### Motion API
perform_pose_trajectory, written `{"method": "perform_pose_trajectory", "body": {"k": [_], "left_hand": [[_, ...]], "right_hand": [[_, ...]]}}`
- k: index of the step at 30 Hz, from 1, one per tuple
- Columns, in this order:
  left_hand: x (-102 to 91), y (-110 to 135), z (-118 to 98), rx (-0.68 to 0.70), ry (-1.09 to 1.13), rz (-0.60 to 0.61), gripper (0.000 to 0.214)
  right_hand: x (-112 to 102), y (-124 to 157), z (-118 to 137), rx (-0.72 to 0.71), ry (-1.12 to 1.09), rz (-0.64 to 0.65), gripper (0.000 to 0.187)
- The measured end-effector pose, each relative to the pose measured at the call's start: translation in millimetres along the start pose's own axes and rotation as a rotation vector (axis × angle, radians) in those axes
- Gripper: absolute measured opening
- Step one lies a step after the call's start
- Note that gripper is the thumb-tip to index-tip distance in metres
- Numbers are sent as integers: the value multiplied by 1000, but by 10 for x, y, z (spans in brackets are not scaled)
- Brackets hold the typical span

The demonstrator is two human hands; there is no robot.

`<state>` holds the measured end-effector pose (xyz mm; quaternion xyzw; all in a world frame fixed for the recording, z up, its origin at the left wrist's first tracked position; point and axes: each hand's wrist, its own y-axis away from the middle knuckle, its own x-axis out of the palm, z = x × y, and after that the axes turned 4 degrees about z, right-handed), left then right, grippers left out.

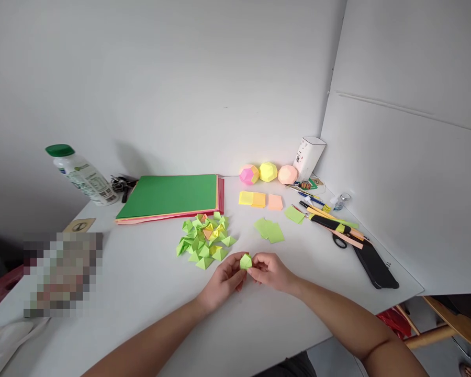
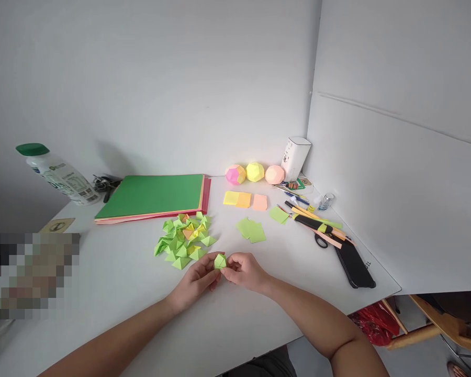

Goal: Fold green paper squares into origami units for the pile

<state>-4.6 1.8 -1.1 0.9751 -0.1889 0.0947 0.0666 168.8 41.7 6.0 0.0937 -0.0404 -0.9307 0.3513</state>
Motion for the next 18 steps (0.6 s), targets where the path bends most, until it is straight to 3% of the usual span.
{"method": "perform_pose_trajectory", "body": {"k": [10,18], "left_hand": [[4,-5,26,-92,-68,-56,29],[-11,-10,22,-86,-130,7,31]], "right_hand": [[5,-9,7,-15,-34,-38,10],[11,12,46,2,21,4,6]]}}
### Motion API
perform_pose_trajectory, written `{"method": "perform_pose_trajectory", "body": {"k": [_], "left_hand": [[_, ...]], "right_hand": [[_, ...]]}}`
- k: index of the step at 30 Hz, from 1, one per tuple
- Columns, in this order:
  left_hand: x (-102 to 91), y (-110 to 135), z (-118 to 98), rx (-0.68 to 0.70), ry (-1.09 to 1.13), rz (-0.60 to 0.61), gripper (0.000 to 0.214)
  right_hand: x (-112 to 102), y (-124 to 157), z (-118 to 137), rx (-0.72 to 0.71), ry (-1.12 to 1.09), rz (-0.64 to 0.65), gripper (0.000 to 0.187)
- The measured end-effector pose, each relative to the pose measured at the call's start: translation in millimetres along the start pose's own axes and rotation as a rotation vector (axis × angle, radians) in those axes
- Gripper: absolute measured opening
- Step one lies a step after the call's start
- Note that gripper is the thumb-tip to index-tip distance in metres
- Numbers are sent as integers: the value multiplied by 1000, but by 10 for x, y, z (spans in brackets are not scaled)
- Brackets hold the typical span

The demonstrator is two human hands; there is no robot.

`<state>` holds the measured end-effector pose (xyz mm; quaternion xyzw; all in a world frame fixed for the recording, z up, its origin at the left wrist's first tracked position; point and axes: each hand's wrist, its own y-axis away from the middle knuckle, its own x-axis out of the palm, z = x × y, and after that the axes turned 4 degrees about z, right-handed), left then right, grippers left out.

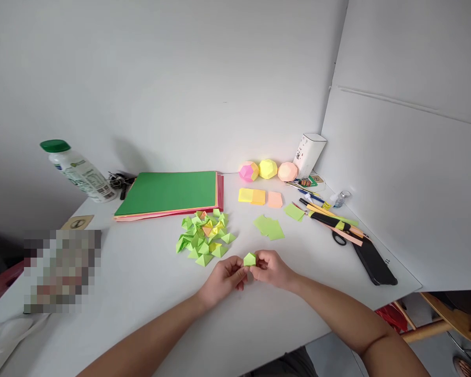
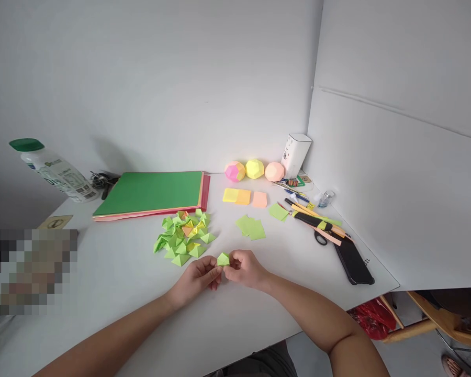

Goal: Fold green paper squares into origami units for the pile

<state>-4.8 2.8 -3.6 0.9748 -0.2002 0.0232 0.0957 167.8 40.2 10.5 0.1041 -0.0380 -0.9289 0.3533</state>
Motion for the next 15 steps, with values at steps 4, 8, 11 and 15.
{"method": "perform_pose_trajectory", "body": {"k": [4,8,11,15], "left_hand": [[16,20,-3,36,-74,22,30],[32,30,3,59,-85,4,29],[35,28,-1,55,-63,-8,28],[36,23,-21,30,-32,-14,28]], "right_hand": [[-2,12,24,7,53,20,4],[-16,15,43,20,82,7,4],[-35,7,49,21,89,-23,7],[-62,-7,31,37,57,-35,8]]}}
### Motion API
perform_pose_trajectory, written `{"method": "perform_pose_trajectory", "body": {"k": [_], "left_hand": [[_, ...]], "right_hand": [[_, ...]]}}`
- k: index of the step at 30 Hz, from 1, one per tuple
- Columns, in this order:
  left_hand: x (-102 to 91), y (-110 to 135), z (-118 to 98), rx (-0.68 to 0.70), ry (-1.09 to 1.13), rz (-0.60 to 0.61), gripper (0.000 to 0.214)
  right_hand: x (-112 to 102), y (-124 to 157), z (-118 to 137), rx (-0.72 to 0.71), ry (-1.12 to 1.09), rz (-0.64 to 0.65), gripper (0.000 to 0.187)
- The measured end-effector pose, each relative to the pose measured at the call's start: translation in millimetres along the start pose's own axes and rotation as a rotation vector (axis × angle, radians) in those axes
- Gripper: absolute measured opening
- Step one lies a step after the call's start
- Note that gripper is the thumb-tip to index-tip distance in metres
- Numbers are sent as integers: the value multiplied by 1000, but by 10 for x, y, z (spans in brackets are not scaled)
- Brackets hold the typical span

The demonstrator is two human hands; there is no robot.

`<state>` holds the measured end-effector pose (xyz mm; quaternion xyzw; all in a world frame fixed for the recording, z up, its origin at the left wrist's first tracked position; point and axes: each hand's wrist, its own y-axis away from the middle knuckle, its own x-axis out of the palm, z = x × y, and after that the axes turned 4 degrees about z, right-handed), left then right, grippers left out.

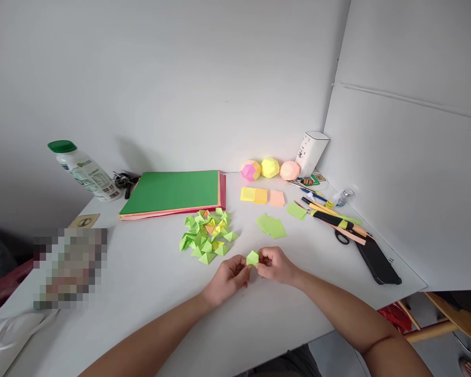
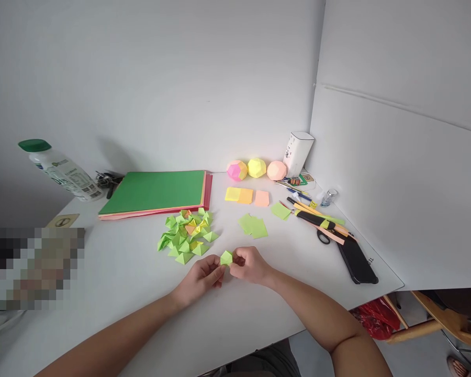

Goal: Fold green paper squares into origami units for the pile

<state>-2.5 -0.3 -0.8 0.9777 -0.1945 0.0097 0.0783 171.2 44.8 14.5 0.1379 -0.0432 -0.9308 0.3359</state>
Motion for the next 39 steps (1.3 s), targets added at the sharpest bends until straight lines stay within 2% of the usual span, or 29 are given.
{"method": "perform_pose_trajectory", "body": {"k": [5,10,18,24,35,39], "left_hand": [[-9,-1,2,3,37,-18,26],[-17,2,11,9,49,-21,25],[-17,-3,21,14,88,-50,26],[-8,-4,-4,16,110,-104,29],[-15,4,0,28,125,-106,32],[-29,-3,2,22,161,-95,32]], "right_hand": [[-12,-6,-7,8,-48,-15,3],[-16,-8,31,21,-74,0,6],[-51,0,0,34,-55,26,10],[-27,9,43,42,-70,49,6],[-17,8,10,10,-46,68,2],[-33,19,12,-116,-61,42,41]]}}
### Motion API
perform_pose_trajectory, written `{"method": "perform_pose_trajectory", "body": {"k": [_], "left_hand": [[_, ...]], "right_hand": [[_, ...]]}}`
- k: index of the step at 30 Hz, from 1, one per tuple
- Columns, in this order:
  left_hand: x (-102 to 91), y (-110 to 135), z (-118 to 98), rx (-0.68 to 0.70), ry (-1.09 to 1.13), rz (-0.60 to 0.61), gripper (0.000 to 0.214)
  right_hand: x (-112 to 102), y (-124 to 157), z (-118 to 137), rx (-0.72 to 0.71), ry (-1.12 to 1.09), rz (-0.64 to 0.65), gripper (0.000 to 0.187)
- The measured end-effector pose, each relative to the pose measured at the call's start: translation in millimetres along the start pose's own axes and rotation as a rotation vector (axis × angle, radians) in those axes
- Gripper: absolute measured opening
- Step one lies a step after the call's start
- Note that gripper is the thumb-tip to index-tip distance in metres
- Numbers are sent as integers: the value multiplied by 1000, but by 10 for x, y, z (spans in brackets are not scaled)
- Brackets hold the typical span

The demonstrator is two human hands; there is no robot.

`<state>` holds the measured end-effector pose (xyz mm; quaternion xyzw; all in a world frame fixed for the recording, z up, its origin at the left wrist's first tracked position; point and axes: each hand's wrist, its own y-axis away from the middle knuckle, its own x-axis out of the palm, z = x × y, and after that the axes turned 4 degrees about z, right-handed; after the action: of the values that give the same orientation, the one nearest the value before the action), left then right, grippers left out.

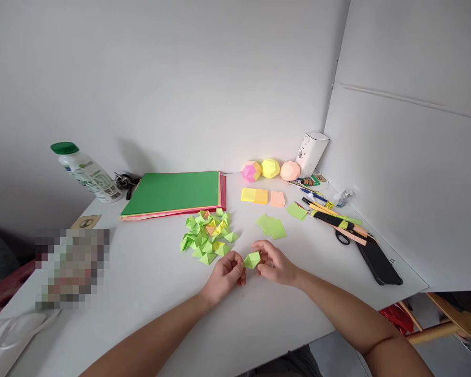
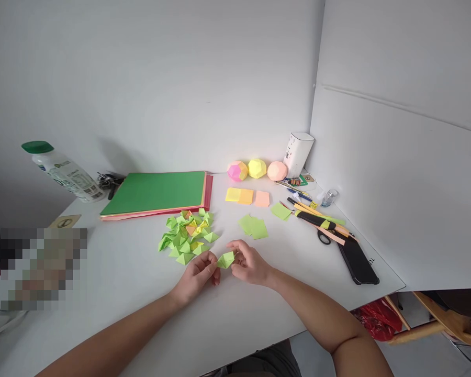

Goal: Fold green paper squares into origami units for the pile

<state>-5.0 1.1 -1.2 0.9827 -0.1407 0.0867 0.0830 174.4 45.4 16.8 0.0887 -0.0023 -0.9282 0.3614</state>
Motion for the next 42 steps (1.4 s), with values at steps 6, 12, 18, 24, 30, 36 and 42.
{"method": "perform_pose_trajectory", "body": {"k": [6,12,18,24,30,36,42], "left_hand": [[1,-2,-55,1,61,2,34],[35,-24,-111,13,71,21,34],[5,-40,-69,-13,92,34,33],[-2,-12,-91,-79,102,58,32],[3,-22,-96,-74,126,53,31],[-13,-27,-26,-67,115,73,37],[-22,-14,31,-55,28,103,39]], "right_hand": [[-1,-5,-4,-151,84,-5,15],[51,-16,-40,-298,230,-53,36],[64,8,-42,-387,367,1,31],[20,-24,-82,-462,420,-9,20],[16,-31,-73,-552,599,-48,20],[-26,-62,-142,-588,605,-42,18],[5,-68,-158,-535,524,-43,13]]}}
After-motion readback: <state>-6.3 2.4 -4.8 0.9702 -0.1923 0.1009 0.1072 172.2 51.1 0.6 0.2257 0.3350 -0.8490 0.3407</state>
